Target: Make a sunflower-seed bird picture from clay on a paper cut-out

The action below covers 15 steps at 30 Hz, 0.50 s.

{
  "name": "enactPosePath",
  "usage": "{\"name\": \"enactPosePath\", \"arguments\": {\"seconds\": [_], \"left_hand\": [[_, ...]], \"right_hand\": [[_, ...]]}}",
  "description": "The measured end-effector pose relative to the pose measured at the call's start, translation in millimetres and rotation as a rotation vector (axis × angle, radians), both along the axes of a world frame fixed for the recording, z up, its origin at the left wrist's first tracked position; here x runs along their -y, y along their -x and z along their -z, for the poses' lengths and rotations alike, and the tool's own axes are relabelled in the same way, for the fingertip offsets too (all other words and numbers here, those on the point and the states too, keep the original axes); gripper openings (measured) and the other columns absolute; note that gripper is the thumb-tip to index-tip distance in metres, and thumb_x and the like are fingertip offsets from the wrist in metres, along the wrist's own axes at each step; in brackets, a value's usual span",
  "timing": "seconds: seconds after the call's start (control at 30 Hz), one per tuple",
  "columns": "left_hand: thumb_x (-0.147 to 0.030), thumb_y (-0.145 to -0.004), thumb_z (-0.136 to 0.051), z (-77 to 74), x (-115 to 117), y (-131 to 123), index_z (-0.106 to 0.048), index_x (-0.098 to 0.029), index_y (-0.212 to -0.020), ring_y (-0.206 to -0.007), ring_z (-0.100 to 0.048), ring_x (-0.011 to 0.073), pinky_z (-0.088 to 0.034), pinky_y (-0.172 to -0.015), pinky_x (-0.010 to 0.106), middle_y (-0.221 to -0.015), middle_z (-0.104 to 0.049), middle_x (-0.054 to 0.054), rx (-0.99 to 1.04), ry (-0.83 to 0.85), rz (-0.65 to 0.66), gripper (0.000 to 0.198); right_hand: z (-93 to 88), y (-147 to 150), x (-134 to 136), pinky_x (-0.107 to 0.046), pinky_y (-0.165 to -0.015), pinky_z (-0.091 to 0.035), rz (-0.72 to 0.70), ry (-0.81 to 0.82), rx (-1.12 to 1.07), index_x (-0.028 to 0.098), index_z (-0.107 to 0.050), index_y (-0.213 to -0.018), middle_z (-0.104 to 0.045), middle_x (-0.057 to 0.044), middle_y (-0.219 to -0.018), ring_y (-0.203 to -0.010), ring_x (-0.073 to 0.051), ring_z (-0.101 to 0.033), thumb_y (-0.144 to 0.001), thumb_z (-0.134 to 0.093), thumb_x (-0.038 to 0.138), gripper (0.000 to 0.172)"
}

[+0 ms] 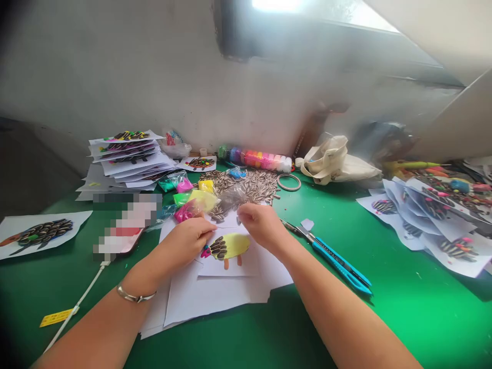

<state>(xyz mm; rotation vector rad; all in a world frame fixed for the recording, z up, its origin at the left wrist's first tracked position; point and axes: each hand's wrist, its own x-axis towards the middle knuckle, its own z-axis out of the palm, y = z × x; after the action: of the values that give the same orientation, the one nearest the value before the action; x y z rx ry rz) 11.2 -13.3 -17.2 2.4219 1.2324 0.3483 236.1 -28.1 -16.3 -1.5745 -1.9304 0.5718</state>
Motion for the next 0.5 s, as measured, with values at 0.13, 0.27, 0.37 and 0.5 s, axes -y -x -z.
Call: {"name": "enactPosePath", "arguments": {"seconds": [0.13,0.27,0.37,0.5], "left_hand": [[-0.015,-0.089,-0.045,-3.2,-0.5,0.6,-0.073,-0.019,-0.09,-0.087,-0.063,0.0199,-0.045,-0.075,0.028,-0.092,-0.073,0.006,0.032,0.042,0.014,0.028],[-0.016,-0.091,-0.044,-7.5,0.3,1.3,-0.072,-0.02,-0.082,-0.08,-0.061,0.0183,-0.042,-0.068,0.026,-0.083,-0.071,0.004,0.015,0.054,0.045,0.029],[-0.017,-0.092,-0.044,-9.0,1.0,1.1,-0.071,-0.019,-0.082,-0.078,-0.06,0.0179,-0.041,-0.067,0.026,-0.082,-0.07,0.004,-0.003,0.064,0.053,0.029],[-0.017,-0.092,-0.043,-9.5,0.7,0.6,-0.069,-0.018,-0.078,-0.078,-0.059,0.0181,-0.039,-0.067,0.027,-0.081,-0.069,0.005,-0.034,0.069,0.072,0.03]], "right_hand": [[7.4,18.8,15.3,-0.023,-0.062,-0.046,0.058,0.069,-0.262,0.02,-0.066,-0.078,-0.065,0.001,-0.074,-0.071,-0.015,-0.061,-0.079,-0.055,0.024,0.012],[15.5,38.8,26.5,-0.023,-0.035,-0.04,0.151,0.27,-0.551,0.022,-0.059,-0.083,-0.057,0.002,-0.073,-0.045,-0.013,-0.059,-0.08,-0.051,0.029,0.011],[16.2,44.1,30.7,-0.023,-0.029,-0.038,0.095,0.333,-0.625,0.023,-0.059,-0.085,-0.056,0.003,-0.069,-0.04,-0.015,-0.06,-0.082,-0.049,0.03,0.013],[17.6,39.1,32.3,-0.022,-0.03,-0.04,0.081,0.31,-0.496,0.022,-0.064,-0.084,-0.061,0.002,-0.066,-0.039,-0.013,-0.059,-0.083,-0.048,0.027,0.017]]}}
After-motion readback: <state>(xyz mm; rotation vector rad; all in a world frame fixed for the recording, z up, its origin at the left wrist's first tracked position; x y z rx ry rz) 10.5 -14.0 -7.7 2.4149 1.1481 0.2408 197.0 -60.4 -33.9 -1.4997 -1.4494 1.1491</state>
